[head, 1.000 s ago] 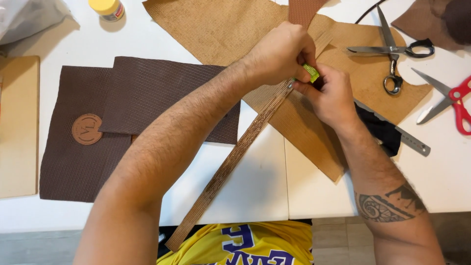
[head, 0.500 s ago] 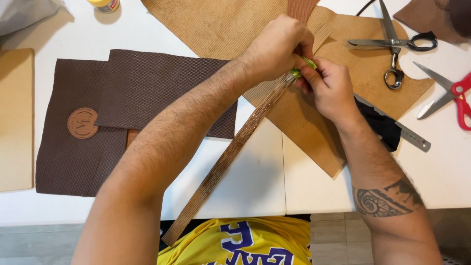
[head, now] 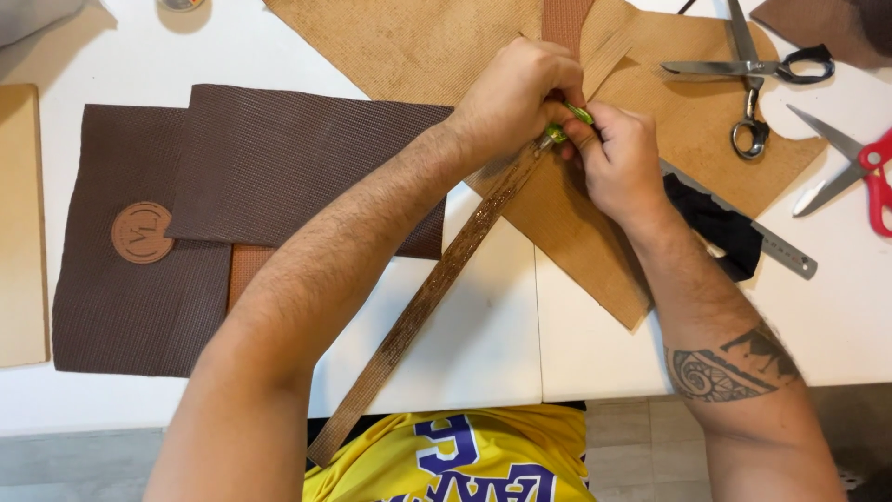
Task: The person applies glue from a small tube along a long brown strap laid on a white table, then presses the strap onto a brown textured bag panel. The person continues applying glue along the strap and aligns it with the bag body.
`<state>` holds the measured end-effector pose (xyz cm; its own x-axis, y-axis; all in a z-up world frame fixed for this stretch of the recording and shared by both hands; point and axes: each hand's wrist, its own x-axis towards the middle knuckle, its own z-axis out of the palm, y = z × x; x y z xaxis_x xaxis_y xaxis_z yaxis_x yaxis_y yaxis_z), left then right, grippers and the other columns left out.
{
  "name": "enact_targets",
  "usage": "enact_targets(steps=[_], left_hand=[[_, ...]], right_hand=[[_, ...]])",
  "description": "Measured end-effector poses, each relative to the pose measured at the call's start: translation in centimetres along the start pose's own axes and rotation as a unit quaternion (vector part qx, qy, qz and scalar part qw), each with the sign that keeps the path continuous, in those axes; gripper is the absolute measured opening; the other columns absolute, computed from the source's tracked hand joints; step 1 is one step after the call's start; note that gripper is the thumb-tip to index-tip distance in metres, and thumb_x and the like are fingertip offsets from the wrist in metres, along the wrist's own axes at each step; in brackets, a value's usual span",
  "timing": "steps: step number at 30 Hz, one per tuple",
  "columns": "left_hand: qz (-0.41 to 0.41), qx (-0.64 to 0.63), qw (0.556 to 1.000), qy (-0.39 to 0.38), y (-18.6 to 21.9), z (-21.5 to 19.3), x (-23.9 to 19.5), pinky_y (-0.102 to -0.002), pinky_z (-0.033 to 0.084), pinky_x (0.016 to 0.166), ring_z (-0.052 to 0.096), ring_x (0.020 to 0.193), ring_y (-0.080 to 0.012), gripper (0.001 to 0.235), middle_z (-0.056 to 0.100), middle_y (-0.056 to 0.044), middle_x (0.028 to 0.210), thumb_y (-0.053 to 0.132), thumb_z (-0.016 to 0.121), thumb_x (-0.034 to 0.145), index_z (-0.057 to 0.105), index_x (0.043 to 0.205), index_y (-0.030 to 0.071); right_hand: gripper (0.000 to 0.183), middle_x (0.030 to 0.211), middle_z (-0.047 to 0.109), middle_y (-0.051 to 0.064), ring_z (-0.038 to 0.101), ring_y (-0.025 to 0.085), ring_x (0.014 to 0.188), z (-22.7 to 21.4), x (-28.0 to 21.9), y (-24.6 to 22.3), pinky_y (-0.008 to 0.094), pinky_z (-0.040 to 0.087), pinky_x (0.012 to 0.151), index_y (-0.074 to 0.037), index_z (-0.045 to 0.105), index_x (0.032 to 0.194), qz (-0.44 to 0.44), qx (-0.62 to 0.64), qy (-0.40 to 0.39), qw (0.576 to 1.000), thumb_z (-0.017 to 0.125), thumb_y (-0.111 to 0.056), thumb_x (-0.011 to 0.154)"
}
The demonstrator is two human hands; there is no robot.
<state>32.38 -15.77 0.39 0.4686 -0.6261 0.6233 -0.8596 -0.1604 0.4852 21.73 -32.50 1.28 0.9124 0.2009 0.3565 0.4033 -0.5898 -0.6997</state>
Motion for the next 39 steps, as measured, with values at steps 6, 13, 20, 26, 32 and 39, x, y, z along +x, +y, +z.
enact_targets(steps=[6,13,20,26,32,39], left_hand=[[0.013,-0.002,0.999,-0.045,0.9,-0.9,-0.6,-0.037,0.049,0.059,0.065,0.065,-0.0229,0.022,0.070,-0.004,0.073,-0.002,0.071,0.062,0.077,0.081,0.008],[-0.020,0.139,0.985,-0.099,9.8,-8.1,-6.8,-0.044,0.058,0.091,0.074,0.100,-0.0342,0.020,0.076,-0.020,0.100,-0.002,0.076,0.088,0.078,0.108,0.000],[-0.050,0.141,0.989,0.000,14.2,-11.0,-16.6,-0.035,0.051,0.072,0.066,0.082,-0.0256,0.010,0.067,-0.008,0.087,0.002,0.068,0.097,0.075,0.092,0.004],[-0.107,0.160,0.980,-0.043,19.2,-13.1,-22.0,-0.032,0.049,0.063,0.065,0.071,-0.0218,0.009,0.066,-0.004,0.073,0.013,0.072,0.096,0.076,0.088,0.008],[-0.162,0.140,0.977,-0.011,22.6,-12.6,-24.2,-0.039,0.035,0.055,0.047,0.064,-0.0247,0.011,0.056,-0.006,0.079,0.008,0.066,0.095,0.064,0.084,0.006],[-0.187,0.125,0.974,-0.027,22.5,-11.4,-26.8,-0.040,0.033,0.056,0.044,0.065,-0.0246,0.026,0.049,-0.004,0.075,0.014,0.067,0.098,0.057,0.075,0.009]], right_hand=[[0.032,0.080,0.064,0.006,0.052,0.018,0.073,0.2,-0.4,1.8,0.036,0.040,0.067,-0.003,0.070,0.099,0.000,-0.050,-0.021,0.999,0.079,-0.034,0.102],[0.020,0.086,0.073,0.019,0.072,0.041,0.084,0.9,-0.9,1.2,0.047,0.055,0.072,-0.002,0.076,0.105,-0.022,-0.011,0.024,0.999,0.087,-0.017,0.096],[0.014,0.070,0.068,0.002,0.062,0.012,0.064,1.7,-0.8,2.9,0.027,0.051,0.065,-0.009,0.076,0.101,0.047,0.047,0.015,0.998,0.087,-0.018,0.099],[0.017,0.078,0.060,0.000,0.055,0.007,0.077,1.8,-0.7,2.0,0.023,0.048,0.074,-0.005,0.075,0.107,0.073,0.140,0.056,0.986,0.089,-0.005,0.096],[0.015,0.089,0.070,0.006,0.062,0.011,0.067,1.1,-0.9,-0.3,0.022,0.052,0.063,-0.001,0.071,0.108,0.138,0.088,0.023,0.986,0.081,0.002,0.097],[0.013,0.078,0.067,0.005,0.053,0.012,0.067,1.3,-1.4,-0.8,0.030,0.043,0.061,0.001,0.076,0.096,0.009,-0.107,0.033,0.994,0.085,-0.007,0.099]])
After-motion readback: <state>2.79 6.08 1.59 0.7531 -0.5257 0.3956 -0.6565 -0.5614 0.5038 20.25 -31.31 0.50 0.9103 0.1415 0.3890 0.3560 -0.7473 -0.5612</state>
